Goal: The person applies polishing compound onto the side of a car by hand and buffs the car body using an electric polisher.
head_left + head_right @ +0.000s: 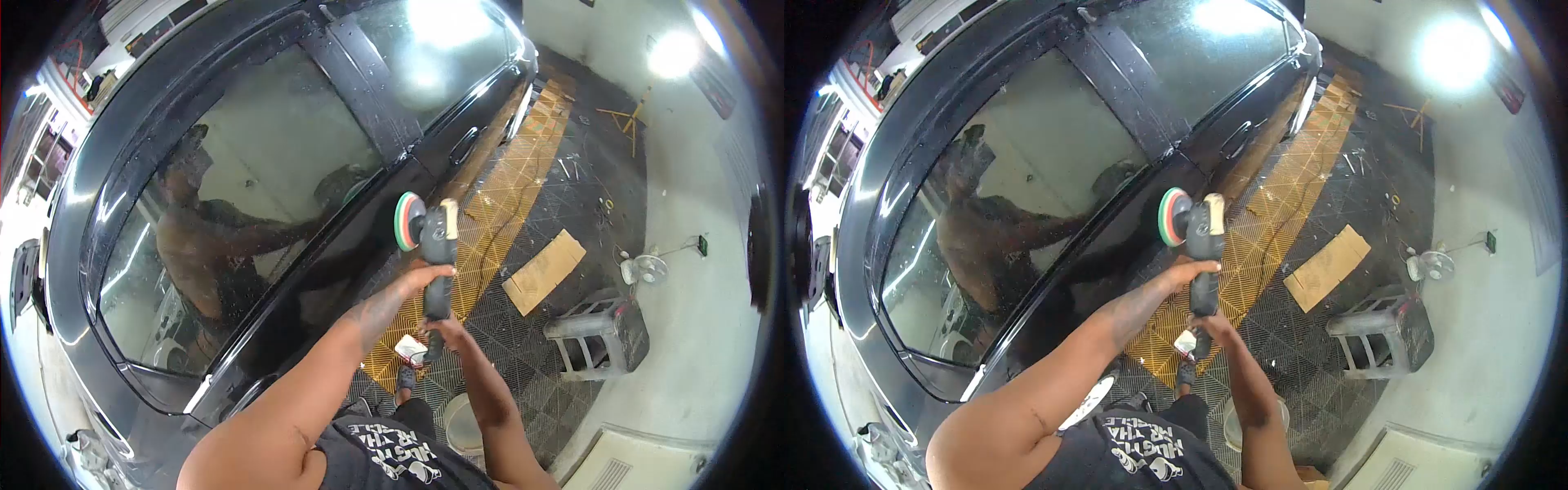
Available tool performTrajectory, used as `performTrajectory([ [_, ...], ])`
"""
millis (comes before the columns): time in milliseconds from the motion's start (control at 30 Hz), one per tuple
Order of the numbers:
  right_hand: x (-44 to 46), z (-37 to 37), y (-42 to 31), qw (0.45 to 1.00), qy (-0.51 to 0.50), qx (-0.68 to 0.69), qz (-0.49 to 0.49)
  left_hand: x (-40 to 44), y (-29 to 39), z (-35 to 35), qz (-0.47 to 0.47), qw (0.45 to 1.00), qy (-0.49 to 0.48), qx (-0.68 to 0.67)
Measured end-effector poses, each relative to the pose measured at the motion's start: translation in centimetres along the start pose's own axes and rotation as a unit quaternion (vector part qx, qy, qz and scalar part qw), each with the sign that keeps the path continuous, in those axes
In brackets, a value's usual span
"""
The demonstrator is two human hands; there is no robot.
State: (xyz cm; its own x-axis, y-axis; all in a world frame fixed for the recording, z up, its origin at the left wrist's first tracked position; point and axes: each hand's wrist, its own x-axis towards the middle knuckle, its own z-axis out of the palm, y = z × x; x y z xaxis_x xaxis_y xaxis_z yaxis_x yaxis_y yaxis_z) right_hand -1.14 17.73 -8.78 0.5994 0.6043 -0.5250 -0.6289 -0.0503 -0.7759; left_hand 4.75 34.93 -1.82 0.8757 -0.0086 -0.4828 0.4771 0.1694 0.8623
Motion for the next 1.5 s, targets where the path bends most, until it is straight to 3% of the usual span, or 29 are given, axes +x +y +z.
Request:
performTrajectory([
  [167, 1.2, -0.9, -2.6, 0.999, 0.028, -0.003, 0.033, 2.0, 3.0, 1.0, -0.032, 0.995, 0.070, 0.071],
  [233, 1.1, -0.6, -2.0, 0.999, 0.007, 0.011, 0.033, 1.3, 2.1, 0.3, -0.053, 0.998, 0.041, 0.006],
  [300, 0.2, 0.8, -0.4, 0.999, -0.005, -0.002, 0.042, -1.1, 0.4, -0.7, -0.025, 0.999, 0.029, 0.020],
  [333, 0.5, 1.1, 2.2, 1.000, -0.027, -0.013, 0.007, -2.2, -1.0, -1.5, 0.073, 0.996, 0.034, 0.028],
  [367, 0.6, 1.2, 4.4, 0.998, -0.049, -0.023, -0.030, -4.1, -1.5, -2.1, 0.076, 0.996, 0.043, 0.024],
  [433, -1.8, 4.0, 5.2, 0.999, 0.012, -0.031, 0.030, -8.0, -2.4, -3.4, 0.077, 0.996, 0.009, 0.050],
  [600, -4.1, 7.2, 10.6, 0.977, -0.054, -0.189, -0.085, -15.8, -7.4, -6.8, 0.097, 0.994, 0.016, 0.039],
  [700, -5.3, 8.7, 12.8, 0.956, -0.039, -0.241, -0.161, -20.8, -8.6, -7.5, 0.124, 0.992, 0.019, 0.008],
  [767, -5.4, 9.2, 13.1, 0.961, -0.059, -0.239, -0.126, -23.6, -10.1, -8.0, 0.131, 0.989, 0.048, -0.044],
  [833, -6.2, 9.5, 11.9, 0.931, -0.151, -0.325, -0.070, -26.0, -10.6, -8.4, 0.140, 0.988, 0.035, -0.060],
  [1000, -5.8, 6.2, 12.6, 0.932, -0.295, -0.208, -0.030, -26.9, -11.1, -8.2, 0.158, 0.982, 0.039, -0.097],
  [1033, -5.3, 4.9, 12.7, 0.945, -0.296, -0.111, 0.085, -26.4, -11.0, -8.0, 0.163, 0.981, 0.047, -0.096],
  [1100, -3.9, 2.3, 15.9, 0.948, -0.266, 0.017, 0.173, -24.4, -10.8, -7.8, 0.175, 0.982, 0.034, -0.064],
  [1133, -1.8, 0.9, 20.3, 0.956, -0.251, 0.048, 0.144, -23.4, -10.5, -7.9, 0.157, 0.987, 0.020, -0.033],
  [1167, 2.2, -2.2, 25.6, 0.956, -0.246, -0.143, 0.067, -22.5, -10.3, -8.1, 0.141, 0.990, 0.017, 0.002],
  [1233, -4.8, 3.8, 17.1, 0.972, -0.230, -0.014, 0.046, -20.2, -11.1, -7.9, 0.166, 0.976, 0.114, 0.079],
  [1267, -5.2, 4.6, 15.9, 0.966, -0.252, 0.013, 0.056, -20.9, -8.9, -7.7, 0.130, 0.989, 0.046, 0.054],
  [1300, -4.2, 3.5, 18.2, 0.982, -0.175, 0.048, 0.055, -20.3, -9.3, -7.7, 0.134, 0.987, 0.064, 0.059],
  [1333, -4.8, 2.9, 17.9, 0.987, -0.155, -0.003, 0.047, -20.1, -8.8, -7.7, 0.093, 0.994, 0.019, 0.058],
  [1500, -4.8, 4.8, 14.6, 0.976, -0.113, -0.187, 0.001, -20.1, -10.5, -7.3, 0.151, 0.988, 0.008, -0.004],
])
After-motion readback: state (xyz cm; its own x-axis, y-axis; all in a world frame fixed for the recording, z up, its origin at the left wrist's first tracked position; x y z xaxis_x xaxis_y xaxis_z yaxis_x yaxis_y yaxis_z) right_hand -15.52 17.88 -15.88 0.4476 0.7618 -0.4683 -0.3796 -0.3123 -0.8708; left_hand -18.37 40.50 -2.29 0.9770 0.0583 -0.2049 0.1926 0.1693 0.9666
